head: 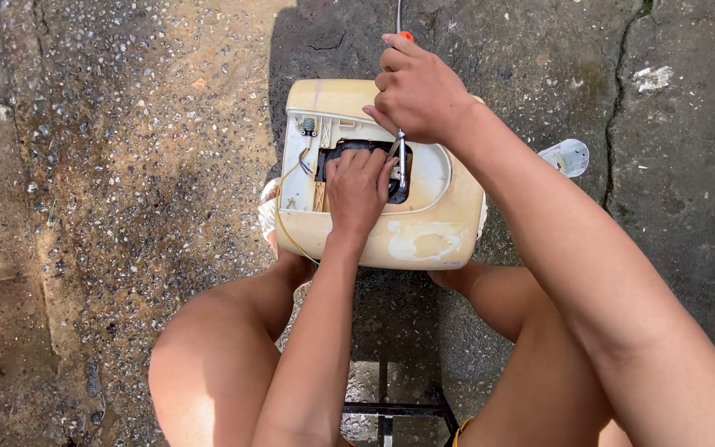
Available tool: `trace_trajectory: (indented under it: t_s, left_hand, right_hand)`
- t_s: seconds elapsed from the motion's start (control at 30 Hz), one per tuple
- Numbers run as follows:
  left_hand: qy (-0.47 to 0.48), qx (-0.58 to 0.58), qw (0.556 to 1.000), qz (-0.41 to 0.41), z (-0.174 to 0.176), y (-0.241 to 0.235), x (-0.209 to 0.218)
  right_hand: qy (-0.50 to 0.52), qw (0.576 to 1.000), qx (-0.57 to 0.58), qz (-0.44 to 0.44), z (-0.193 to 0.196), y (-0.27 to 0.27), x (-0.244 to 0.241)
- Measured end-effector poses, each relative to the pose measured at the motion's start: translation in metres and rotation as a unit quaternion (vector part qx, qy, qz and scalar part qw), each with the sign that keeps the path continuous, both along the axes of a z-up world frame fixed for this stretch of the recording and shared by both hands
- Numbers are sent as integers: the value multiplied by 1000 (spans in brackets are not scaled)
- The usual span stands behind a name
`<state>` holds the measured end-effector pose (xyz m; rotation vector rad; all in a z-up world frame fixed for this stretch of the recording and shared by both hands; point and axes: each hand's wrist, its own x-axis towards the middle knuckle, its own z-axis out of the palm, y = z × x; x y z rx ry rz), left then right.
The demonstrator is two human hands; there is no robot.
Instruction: The person is repairing a beige appliance, likely a water heater, by installing a heating element and securing it with a metal plate. They use a screwdriver to tighten the screws and ensure the component is firmly attached.
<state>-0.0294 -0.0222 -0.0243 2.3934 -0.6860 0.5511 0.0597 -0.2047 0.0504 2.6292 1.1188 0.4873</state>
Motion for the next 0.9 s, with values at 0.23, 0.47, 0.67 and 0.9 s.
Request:
trace_trajectory:
  t_s: [0.23, 0.47, 0.67, 0.9]
  left_hand:
    - [44, 1, 999, -4, -2, 1, -1]
    - [61, -13, 998, -3, -4, -1, -2]
    - [66, -12, 998, -12, -5, 0, -5]
    - [46, 13, 999, -13, -7, 0, -4]
  right_hand:
    - [-3, 999, 23, -30, -2, 3, -7]
    - [22, 990, -42, -133, -11, 1, -13]
    - [79, 953, -68, -285, -13, 3, -31]
    - [188, 846, -64, -495, -2, 20, -53]
